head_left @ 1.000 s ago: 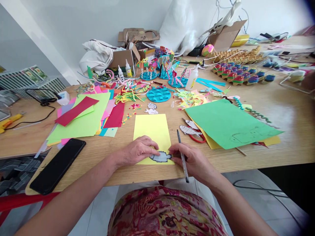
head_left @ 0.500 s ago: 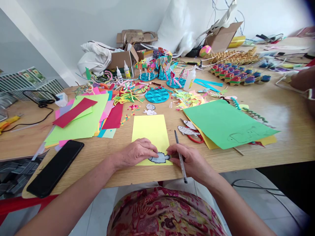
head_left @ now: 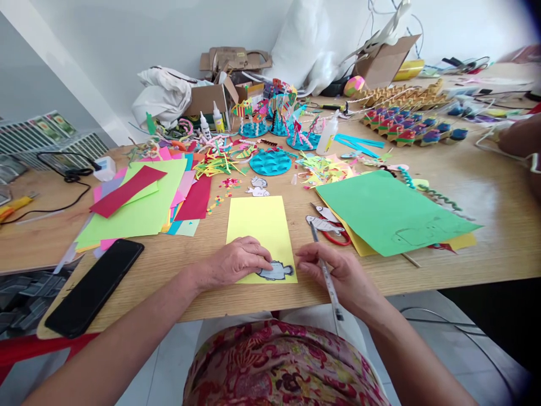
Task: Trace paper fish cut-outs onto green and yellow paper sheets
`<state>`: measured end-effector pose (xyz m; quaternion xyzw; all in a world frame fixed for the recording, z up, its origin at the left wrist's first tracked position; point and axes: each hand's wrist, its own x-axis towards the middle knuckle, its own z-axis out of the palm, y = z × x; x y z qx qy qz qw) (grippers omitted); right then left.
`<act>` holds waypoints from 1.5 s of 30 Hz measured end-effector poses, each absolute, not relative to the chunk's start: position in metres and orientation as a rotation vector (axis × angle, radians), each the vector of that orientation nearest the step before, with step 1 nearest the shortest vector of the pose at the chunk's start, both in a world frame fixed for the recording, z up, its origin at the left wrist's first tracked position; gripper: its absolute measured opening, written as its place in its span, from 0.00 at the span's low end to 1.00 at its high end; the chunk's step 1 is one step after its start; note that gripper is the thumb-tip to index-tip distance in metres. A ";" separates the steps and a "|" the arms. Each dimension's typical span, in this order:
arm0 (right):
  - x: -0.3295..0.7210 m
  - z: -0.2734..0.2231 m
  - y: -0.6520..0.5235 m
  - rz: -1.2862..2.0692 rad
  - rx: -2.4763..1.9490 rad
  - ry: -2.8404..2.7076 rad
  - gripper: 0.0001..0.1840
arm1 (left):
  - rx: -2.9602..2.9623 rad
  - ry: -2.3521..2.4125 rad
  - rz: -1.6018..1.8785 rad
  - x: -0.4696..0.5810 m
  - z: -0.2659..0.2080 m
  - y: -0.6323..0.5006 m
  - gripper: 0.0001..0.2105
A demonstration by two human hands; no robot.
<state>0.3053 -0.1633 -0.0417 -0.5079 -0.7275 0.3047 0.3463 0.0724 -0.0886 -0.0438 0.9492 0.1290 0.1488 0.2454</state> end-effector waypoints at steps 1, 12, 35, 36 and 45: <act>0.305 -0.038 -0.164 0.801 -1.301 -1.902 0.10 | 2.593 0.344 0.413 0.073 -0.044 -0.088 0.14; 0.292 -0.017 -0.171 0.865 -1.122 -2.063 0.15 | 2.555 0.325 0.305 0.079 -0.039 -0.076 0.12; 0.246 -0.042 -0.156 0.806 -1.336 -1.948 0.04 | 2.407 0.298 0.246 0.086 -0.041 -0.067 0.12; 0.246 -0.042 -0.156 0.805 -1.337 -1.951 0.04 | 2.408 0.306 0.245 0.086 -0.041 -0.068 0.12; 0.246 -0.042 -0.156 0.794 -1.321 -1.968 0.05 | 2.438 0.301 0.247 0.086 -0.042 -0.067 0.12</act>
